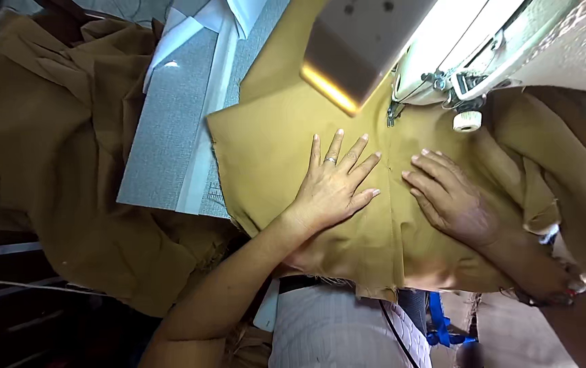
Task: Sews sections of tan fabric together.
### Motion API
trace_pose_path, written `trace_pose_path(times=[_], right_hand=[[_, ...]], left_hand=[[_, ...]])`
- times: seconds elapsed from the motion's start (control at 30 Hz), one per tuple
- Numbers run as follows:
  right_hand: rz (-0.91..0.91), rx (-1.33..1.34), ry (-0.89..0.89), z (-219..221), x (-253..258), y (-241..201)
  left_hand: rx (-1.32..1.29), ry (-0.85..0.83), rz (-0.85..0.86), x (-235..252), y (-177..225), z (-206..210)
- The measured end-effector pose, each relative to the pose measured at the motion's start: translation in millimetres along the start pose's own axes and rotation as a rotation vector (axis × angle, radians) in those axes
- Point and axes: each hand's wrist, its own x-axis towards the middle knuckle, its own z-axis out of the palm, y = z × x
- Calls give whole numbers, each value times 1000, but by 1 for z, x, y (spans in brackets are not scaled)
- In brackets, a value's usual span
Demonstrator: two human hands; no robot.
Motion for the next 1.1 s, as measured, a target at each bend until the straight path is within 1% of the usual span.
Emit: trace_pose_path(times=[0.03,0.07,0.1,0.17,0.23,0.3,0.43,0.57,0.7,0.87,1.1], right_hand=[[-76,-21,-15,-2,1,9],[-88,-13,-25,-4,1,13],[-46,15,-33,-7,4,10],[138,105,-2,-14,16,-3],[320,174,72,-16,29,-18],[378,166,115,-10,37,-23],[334,65,82,5,42,-18],[267,-14,52,12,41,-17],[247,-15,53,14,41,-17],[251,6,125,15,41,-17],[249,-23,100,17,42,-16]], left_hand=[[3,1,8,0,-1,-2],[1,1,4,0,0,-3],[-4,1,-7,-1,2,-4],[-21,36,-15,1,7,-11],[-64,144,3,7,10,-15],[-130,231,22,15,9,-14],[-187,238,37,23,6,-8],[-172,237,45,24,5,-1],[-150,254,53,24,5,2],[-75,261,71,23,7,3],[-41,282,72,25,10,2]])
